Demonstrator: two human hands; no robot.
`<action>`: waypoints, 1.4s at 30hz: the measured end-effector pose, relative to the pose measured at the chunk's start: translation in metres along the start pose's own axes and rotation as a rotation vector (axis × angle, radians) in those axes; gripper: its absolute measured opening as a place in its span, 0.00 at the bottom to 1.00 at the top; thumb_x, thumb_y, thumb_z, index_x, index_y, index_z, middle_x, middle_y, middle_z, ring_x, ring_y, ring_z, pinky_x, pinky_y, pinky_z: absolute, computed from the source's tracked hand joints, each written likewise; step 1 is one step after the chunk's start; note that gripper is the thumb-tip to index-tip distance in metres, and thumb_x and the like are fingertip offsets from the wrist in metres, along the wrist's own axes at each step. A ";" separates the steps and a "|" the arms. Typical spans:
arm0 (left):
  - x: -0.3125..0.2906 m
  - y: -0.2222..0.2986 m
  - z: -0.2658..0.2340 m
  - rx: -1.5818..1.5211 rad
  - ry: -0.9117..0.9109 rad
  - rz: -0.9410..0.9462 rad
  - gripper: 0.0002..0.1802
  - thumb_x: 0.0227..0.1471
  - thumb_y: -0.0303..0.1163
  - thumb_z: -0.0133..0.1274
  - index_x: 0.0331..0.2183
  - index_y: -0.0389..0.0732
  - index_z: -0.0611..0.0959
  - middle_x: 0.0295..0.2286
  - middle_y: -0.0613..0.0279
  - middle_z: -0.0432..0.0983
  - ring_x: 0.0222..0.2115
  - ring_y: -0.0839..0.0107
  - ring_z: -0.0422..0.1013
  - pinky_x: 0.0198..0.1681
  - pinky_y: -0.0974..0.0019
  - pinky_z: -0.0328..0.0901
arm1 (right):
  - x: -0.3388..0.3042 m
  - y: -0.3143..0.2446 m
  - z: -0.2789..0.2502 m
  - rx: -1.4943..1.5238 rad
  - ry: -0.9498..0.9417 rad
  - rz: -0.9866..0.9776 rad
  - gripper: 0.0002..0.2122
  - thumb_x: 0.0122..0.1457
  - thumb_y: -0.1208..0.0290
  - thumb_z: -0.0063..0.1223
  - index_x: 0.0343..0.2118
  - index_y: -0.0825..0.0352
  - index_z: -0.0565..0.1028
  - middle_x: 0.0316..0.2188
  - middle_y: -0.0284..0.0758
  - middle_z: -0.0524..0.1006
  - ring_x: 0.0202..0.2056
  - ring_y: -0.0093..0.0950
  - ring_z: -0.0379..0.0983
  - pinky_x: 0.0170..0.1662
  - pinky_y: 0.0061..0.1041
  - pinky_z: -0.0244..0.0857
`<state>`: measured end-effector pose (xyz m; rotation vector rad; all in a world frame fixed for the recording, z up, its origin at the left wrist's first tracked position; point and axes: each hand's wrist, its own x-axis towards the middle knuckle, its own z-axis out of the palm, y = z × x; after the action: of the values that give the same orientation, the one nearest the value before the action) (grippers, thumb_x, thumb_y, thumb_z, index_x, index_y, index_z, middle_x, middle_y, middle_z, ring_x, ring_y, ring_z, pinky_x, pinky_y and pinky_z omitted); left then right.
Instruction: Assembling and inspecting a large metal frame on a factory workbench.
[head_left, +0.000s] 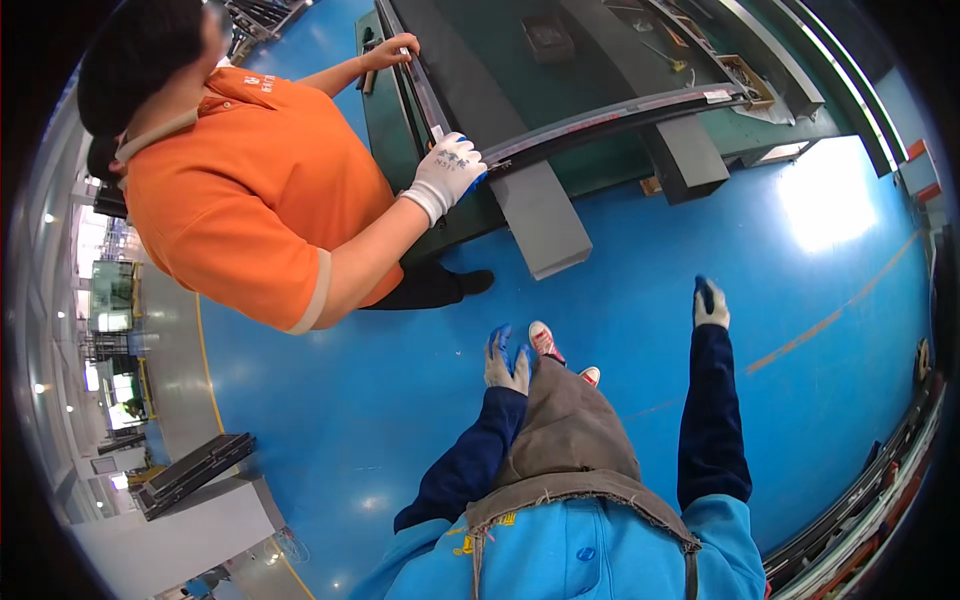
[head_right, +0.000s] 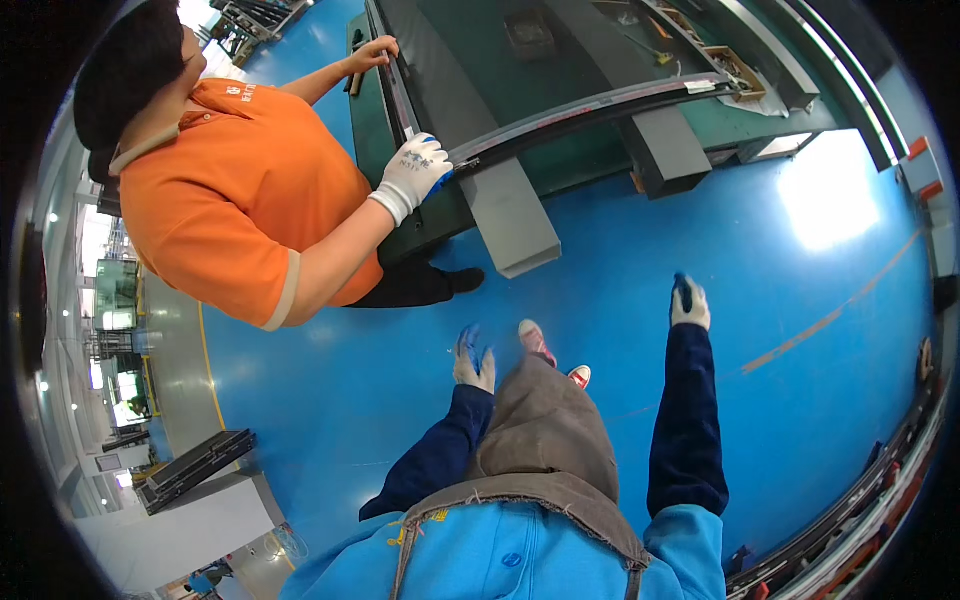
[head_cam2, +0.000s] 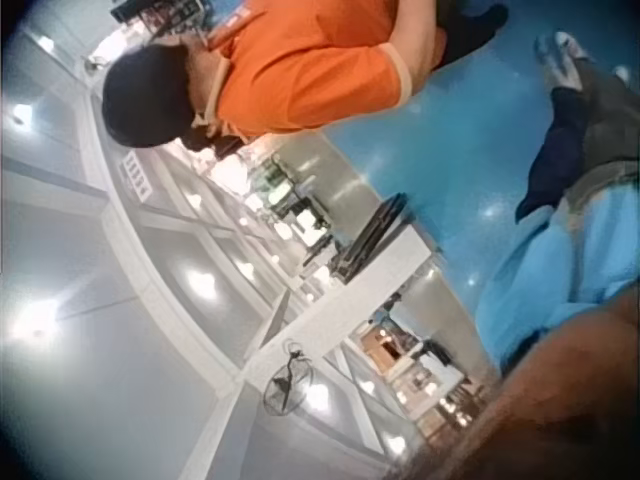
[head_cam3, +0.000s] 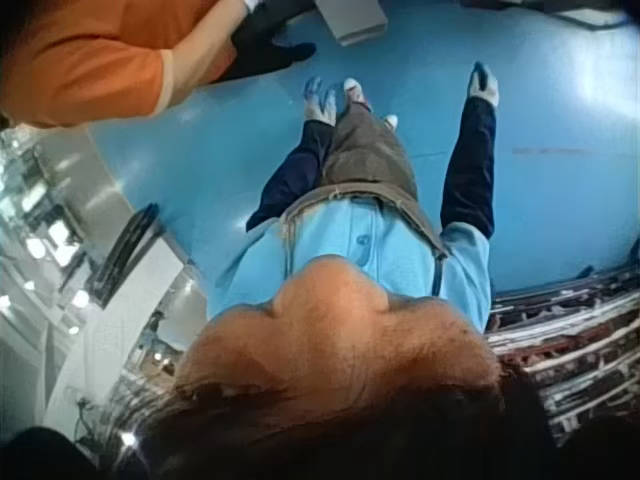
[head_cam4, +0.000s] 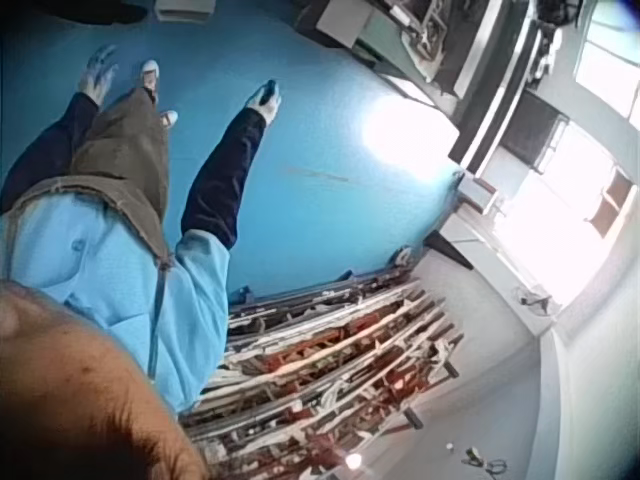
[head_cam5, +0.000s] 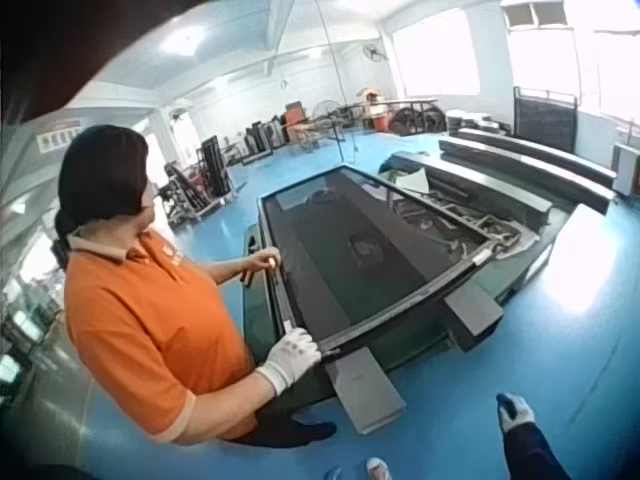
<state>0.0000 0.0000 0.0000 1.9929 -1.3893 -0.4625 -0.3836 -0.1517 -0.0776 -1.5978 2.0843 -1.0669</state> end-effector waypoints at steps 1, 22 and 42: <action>0.006 0.004 0.010 -0.077 0.007 -0.004 0.29 0.51 0.37 0.54 0.54 0.43 0.68 0.52 0.50 0.66 0.47 0.51 0.68 0.51 0.60 0.65 | 0.000 0.006 -0.009 -0.031 -0.001 0.008 0.17 0.51 0.71 0.59 0.46 0.58 0.76 0.45 0.35 0.75 0.43 0.37 0.74 0.50 0.29 0.67; 0.191 0.109 0.098 -0.461 -0.020 -0.666 0.31 0.58 0.40 0.46 0.59 0.39 0.60 0.52 0.44 0.66 0.46 0.50 0.70 0.49 0.62 0.66 | 0.287 -0.096 0.013 -0.747 -0.051 0.247 0.21 0.56 0.49 0.49 0.51 0.48 0.72 0.50 0.36 0.72 0.47 0.39 0.71 0.47 0.32 0.67; 0.185 0.092 0.097 -0.251 0.125 -0.472 0.26 0.59 0.36 0.43 0.54 0.31 0.67 0.45 0.39 0.72 0.38 0.47 0.73 0.43 0.59 0.68 | 0.321 -0.114 0.040 -0.623 0.134 -0.488 0.13 0.48 0.61 0.58 0.37 0.56 0.74 0.35 0.36 0.73 0.34 0.37 0.71 0.38 0.34 0.64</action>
<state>-0.0548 -0.2215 0.0079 2.0896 -0.7362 -0.6705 -0.3856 -0.4743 0.0379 -2.4896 2.3194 -0.6848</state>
